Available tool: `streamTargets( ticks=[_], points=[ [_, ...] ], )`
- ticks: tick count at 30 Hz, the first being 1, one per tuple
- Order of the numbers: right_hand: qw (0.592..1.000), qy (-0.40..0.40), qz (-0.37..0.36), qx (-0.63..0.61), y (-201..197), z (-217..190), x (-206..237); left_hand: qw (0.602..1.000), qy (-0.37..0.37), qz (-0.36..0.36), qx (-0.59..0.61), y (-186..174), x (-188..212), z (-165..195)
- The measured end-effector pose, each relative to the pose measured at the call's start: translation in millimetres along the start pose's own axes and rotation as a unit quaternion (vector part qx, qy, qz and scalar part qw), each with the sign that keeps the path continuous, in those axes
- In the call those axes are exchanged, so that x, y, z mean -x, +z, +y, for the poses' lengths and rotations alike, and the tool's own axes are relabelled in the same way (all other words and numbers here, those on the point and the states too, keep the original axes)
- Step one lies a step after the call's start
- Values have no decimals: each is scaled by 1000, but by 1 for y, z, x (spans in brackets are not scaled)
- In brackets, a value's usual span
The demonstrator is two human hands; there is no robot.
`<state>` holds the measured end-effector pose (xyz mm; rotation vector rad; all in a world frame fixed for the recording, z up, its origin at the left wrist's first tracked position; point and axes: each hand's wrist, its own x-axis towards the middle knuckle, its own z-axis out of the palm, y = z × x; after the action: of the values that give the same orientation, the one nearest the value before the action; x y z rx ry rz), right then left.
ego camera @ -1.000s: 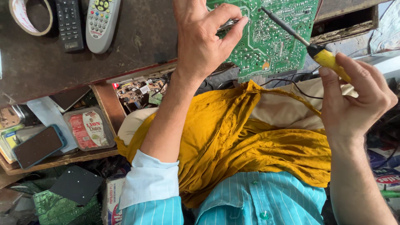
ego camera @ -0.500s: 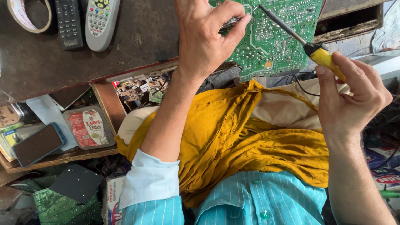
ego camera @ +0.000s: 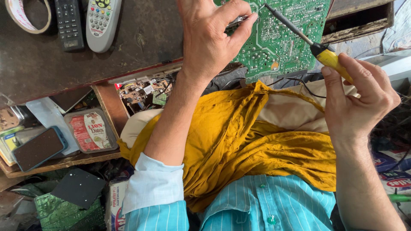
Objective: The person solders components onto a green circuit board at a cluttered workbench, holding the board steady with one hand while applying a soldering iron to its joints, occasionally repositioning the board and handling small components.
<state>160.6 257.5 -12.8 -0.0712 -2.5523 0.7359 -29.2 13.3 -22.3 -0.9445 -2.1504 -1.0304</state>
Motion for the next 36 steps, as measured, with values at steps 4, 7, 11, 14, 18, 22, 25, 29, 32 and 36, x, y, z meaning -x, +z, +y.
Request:
streamTargets(
  ticks=[4, 7, 11, 14, 18, 22, 25, 29, 32, 36],
  points=[
    [1000, 10, 4, -2, 2, -2, 0, 995, 12, 76, -57, -7, -3, 6],
    [1000, 16, 6, -6, 3, -2, -1, 994, -52, 96, 5, -15, 0, -5],
    [1000, -5, 13, -9, 1, 2, -1, 974, -171, 114, 94, -11, 7, -25],
    [999, -5, 37, -28, 0, 11, -2, 976, -152, 131, 84, -10, 13, -37],
    [998, -13, 37, -59, -9, 28, -13, 979, -137, 128, 78, -11, 13, -43],
    [996, -60, -8, -66, -19, 34, -20, 981, -128, 111, 98, -9, 13, -39],
    [996, -73, -18, -56, -19, 35, -26, 980, -119, 108, 118, -8, 12, -38],
    [996, -45, -34, -62, -20, 29, -25, 977, -120, 105, 144, -9, 12, -36],
    [997, -48, -41, -51, -21, 26, -26, 976, -125, 100, 148, -8, 11, -34],
    [997, -53, -42, -48, -21, 25, -27, 967, -132, 93, 197, -1, 12, -27]
  ],
)
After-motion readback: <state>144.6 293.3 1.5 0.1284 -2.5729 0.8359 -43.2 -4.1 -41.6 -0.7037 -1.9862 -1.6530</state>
